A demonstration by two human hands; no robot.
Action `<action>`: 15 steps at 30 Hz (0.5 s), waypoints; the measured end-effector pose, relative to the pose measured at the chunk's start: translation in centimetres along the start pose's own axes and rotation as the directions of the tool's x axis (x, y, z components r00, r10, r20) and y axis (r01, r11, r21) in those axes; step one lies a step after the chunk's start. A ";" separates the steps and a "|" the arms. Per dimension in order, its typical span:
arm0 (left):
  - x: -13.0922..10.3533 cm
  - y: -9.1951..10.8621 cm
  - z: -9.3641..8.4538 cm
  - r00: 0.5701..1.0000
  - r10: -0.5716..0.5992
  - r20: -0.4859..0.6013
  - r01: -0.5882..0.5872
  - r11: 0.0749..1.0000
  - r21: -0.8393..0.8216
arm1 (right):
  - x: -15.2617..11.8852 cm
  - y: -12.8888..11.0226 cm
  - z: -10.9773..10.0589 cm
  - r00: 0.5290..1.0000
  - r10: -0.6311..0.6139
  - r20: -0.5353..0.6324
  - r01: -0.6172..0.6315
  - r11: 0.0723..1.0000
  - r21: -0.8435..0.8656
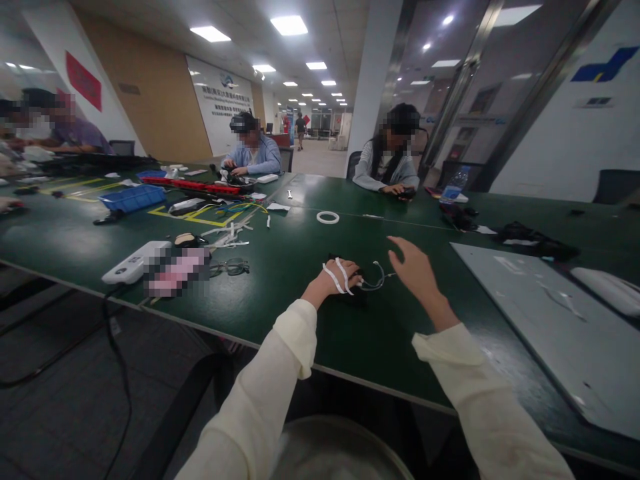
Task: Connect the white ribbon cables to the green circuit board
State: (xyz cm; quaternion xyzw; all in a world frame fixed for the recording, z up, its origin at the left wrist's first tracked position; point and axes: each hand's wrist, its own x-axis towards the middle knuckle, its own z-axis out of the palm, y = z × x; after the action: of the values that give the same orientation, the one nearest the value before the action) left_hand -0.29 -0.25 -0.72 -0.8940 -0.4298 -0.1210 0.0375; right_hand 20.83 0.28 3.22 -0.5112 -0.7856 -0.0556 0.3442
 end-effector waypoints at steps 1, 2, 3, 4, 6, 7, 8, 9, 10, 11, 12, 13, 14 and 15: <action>0.0 0.0 0.1 1.000 0.001 0.005 -0.001 1.000 0.003 | -0.2 2.1 -0.7 0.998 0.060 0.001 -0.060 0.991 -0.116; 0.0 -0.1 0.1 1.000 0.001 0.012 -0.002 1.000 0.003 | -0.6 4.3 -1.3 0.989 0.150 0.010 -0.143 0.963 -0.227; 0.0 -0.1 0.2 1.000 0.001 0.017 -0.001 1.000 0.001 | -1.2 6.6 -1.9 0.956 0.292 0.001 -0.277 0.906 -0.319; 0.0 -0.2 0.2 1.000 -0.001 0.018 0.001 1.000 -0.003 | -2.1 8.8 -2.3 0.897 0.443 -0.013 -0.413 0.825 -0.387; 0.0 -0.2 0.1 1.000 -0.005 0.013 0.006 1.000 -0.020 | -4.1 12.8 -2.8 0.754 0.655 -0.059 -0.602 0.651 -0.462; 0.0 -0.2 0.0 1.000 -0.009 0.007 0.010 1.000 -0.030 | -5.2 14.5 -2.9 0.692 0.718 -0.074 -0.656 0.584 -0.478; -0.1 -0.2 -0.1 1.000 -0.016 0.001 0.016 0.999 -0.040 | -6.1 15.9 -2.9 0.638 0.768 -0.060 -0.692 0.537 -0.483; -0.2 -0.2 -0.3 1.000 -0.023 -0.004 0.023 0.998 -0.050 | -6.9 17.1 -2.9 0.595 0.803 -0.038 -0.714 0.506 -0.483; -0.3 -0.2 -0.5 1.000 -0.030 -0.003 0.030 0.998 -0.062 | -7.5 18.0 -2.8 0.573 0.819 -0.019 -0.721 0.493 -0.486; -0.4 -0.1 -0.7 0.999 -0.035 0.005 0.035 0.997 -0.075 | -7.9 18.7 -2.7 0.571 0.821 -0.003 -0.716 0.496 -0.492; -0.5 -0.1 -1.0 0.999 -0.038 0.022 0.040 0.995 -0.088 | -8.2 19.1 -2.6 0.581 0.814 0.006 -0.702 0.506 -0.501; -0.6 -0.1 -1.2 0.998 -0.038 0.044 0.043 0.994 -0.102 | -8.3 19.4 -2.5 0.601 0.799 0.009 -0.682 0.519 -0.515; -0.7 0.0 -1.4 0.997 -0.034 0.071 0.042 0.992 -0.116 | -8.3 19.6 -2.5 0.624 0.782 0.005 -0.661 0.531 -0.531; -0.7 0.0 -1.7 0.995 -0.027 0.099 0.040 0.991 -0.127 | -8.3 19.7 -2.4 0.643 0.766 -0.006 -0.642 0.535 -0.548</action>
State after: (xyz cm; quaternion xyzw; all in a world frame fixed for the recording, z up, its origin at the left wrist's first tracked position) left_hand -1.02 -1.11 0.70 -0.8921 -0.4372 -0.1053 -0.0432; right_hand 40.55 2.16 -5.18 -0.8587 -0.5009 -0.0527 0.0951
